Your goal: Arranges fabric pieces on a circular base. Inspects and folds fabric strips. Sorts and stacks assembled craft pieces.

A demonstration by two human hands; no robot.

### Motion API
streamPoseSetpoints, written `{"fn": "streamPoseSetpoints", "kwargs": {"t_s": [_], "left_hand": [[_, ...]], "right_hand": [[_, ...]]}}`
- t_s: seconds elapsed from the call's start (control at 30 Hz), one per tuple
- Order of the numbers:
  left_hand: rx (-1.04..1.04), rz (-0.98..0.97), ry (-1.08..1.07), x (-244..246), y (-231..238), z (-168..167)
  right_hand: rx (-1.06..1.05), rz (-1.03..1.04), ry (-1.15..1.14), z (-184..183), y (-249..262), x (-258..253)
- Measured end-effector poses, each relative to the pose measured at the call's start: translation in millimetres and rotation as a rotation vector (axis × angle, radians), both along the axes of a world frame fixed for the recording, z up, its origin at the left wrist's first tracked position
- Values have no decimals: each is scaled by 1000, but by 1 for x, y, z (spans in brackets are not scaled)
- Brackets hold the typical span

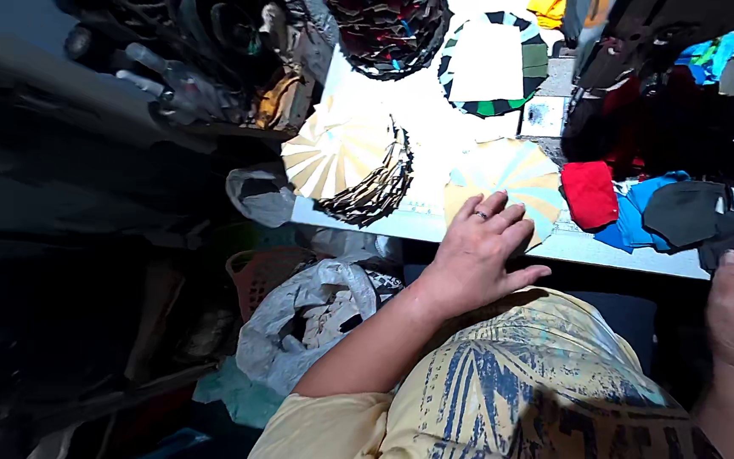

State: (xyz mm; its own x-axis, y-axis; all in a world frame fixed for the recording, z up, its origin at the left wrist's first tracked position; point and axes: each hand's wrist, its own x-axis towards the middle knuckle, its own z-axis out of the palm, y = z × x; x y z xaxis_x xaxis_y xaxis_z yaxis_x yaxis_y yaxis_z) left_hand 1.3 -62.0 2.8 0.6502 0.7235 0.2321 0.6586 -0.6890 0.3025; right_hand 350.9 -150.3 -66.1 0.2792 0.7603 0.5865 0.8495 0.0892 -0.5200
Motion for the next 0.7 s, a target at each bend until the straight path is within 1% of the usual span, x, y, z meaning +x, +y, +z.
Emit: {"fn": "streamPoseSetpoints", "kwargs": {"t_s": [0.07, 0.13, 0.2, 0.27, 0.37, 0.4, 0.47, 0.53, 0.6, 0.63, 0.7], "left_hand": [[-7, -23, -20, -3, 10, 6], [13, -44, -33, 0, 28, 4], [13, -38, -17, 4, 47, -7], [6, 7, 39, 8, 59, -21], [10, 53, 106, 10, 63, -31], [16, 61, 111, 10, 64, -32], [12, 91, 123, 5, 65, -33], [6, 136, 120, 2, 66, -37], [8, 157, 111, 1, 65, -37], [10, 162, 108, 1, 63, -35], [13, 175, 96, 3, 62, -33]], "right_hand": [[17, -11, -48, 6, 1, -8], [17, -39, -68, 13, 1, -13], [2, -37, -20, 15, 2, -13], [5, 18, 61, 19, 1, -11], [15, 75, 71, 37, -15, -3], [25, 38, 39, 44, -25, 3], [14, -150, -36, 57, -50, 25], [-102, -419, -67, 73, -82, 54], [-338, -675, -65, 88, -114, 79], [-504, -750, -36, 92, -127, 90], [-798, -802, 71, 85, -146, 107]]}}
